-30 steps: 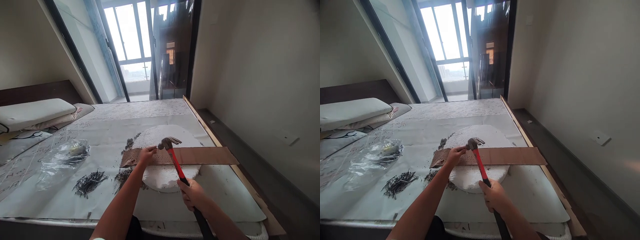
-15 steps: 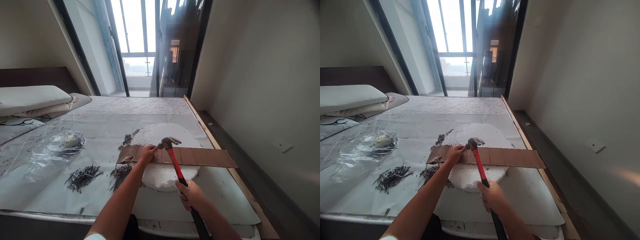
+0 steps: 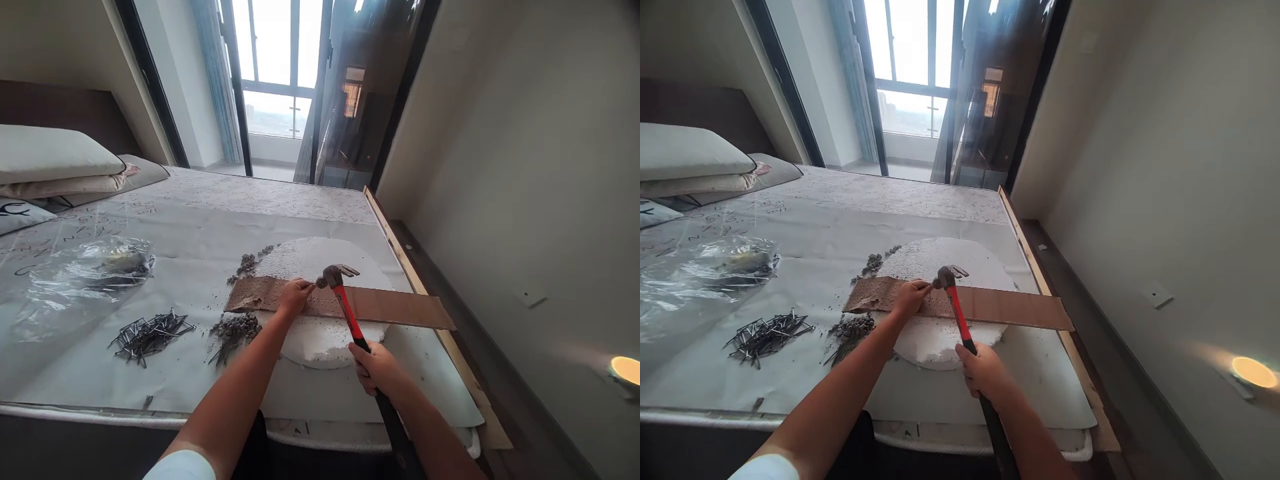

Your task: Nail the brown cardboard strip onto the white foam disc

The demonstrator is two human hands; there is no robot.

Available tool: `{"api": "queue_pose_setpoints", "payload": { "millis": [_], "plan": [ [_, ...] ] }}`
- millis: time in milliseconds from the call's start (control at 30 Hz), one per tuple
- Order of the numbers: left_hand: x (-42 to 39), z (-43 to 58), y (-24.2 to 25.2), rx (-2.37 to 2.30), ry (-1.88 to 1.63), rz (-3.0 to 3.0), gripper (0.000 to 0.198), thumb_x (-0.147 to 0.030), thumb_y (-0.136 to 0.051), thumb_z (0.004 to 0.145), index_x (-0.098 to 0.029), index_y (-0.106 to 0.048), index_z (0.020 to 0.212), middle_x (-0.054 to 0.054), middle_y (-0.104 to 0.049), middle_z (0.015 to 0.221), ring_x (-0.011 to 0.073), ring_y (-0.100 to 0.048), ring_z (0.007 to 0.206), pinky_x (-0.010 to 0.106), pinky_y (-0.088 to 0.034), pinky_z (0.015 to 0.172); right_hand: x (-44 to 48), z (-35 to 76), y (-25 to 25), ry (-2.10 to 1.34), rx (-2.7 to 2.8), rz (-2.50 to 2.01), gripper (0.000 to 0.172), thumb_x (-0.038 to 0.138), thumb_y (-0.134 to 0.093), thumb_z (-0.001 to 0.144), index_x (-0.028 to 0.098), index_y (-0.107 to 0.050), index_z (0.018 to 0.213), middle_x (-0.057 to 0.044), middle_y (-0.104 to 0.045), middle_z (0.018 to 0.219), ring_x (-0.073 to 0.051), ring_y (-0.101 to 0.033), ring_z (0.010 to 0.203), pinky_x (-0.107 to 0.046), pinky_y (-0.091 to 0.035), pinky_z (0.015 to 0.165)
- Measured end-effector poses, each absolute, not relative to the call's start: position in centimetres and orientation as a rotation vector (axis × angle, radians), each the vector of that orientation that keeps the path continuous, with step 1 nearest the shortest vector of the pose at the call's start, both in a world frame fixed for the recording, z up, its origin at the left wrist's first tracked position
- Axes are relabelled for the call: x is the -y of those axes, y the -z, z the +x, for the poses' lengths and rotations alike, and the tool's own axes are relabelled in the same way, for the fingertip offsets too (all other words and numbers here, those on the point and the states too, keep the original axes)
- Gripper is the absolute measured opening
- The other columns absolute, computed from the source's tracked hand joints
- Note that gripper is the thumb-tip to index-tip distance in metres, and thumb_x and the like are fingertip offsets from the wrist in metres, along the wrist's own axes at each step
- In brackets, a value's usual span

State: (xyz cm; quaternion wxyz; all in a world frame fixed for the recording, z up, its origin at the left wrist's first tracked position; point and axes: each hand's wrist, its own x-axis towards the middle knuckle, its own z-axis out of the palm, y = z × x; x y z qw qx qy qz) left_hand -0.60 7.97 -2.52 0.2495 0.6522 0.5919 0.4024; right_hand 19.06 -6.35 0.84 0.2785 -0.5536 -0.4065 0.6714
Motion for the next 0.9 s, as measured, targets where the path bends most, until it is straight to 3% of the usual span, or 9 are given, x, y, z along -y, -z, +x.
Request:
{"api": "queue_pose_setpoints", "payload": {
  "millis": [333,600,767,900],
  "plan": [
    [-8.1,-0.6,3.8,-1.654,-1.143,1.883,0.022,-0.031,-0.058,0.078,-0.018,-0.072,0.068,0.004,-0.067,0.07,0.0134,-0.056,0.065,0.024,-0.038,0.062,5.5,19.7,-5.9,-1.602,1.386,-1.518,0.043,0.062,-0.049,0.075,0.023,-0.033,0.066,0.011,-0.035,0.046,-0.004,-0.031,0.029,-0.019,-0.028,0.029],
    [-7.6,-0.8,3.7,-1.661,-1.127,1.933,0.02,-0.028,-0.058,0.08,-0.018,-0.072,0.07,0.004,-0.067,0.07,0.0127,-0.057,0.067,0.023,-0.037,0.063,5.5,18.5,-3.1,-1.694,1.425,-1.642,0.037,0.056,-0.047,0.075,0.024,-0.03,0.068,0.012,-0.035,0.043,-0.005,-0.031,0.026,-0.019,-0.026,0.025],
    [-7.5,-0.6,3.6,-1.692,-1.094,1.937,0.019,-0.027,-0.058,0.079,-0.019,-0.073,0.072,0.005,-0.068,0.073,0.0143,-0.057,0.07,0.024,-0.038,0.067,6.1,18.4,-5.4,-1.52,1.488,-1.534,0.039,0.057,-0.045,0.077,0.023,-0.031,0.065,0.012,-0.033,0.043,-0.004,-0.031,0.026,-0.019,-0.028,0.026],
    [-7.5,-0.6,3.8,-1.677,-1.077,1.934,0.02,-0.028,-0.056,0.079,-0.019,-0.073,0.073,0.005,-0.068,0.075,0.0153,-0.058,0.072,0.025,-0.039,0.068,5.8,18.0,-5.5,-1.612,1.49,-1.528,0.037,0.056,-0.045,0.078,0.023,-0.033,0.067,0.012,-0.034,0.044,-0.004,-0.03,0.027,-0.018,-0.027,0.025]
  ]
}}
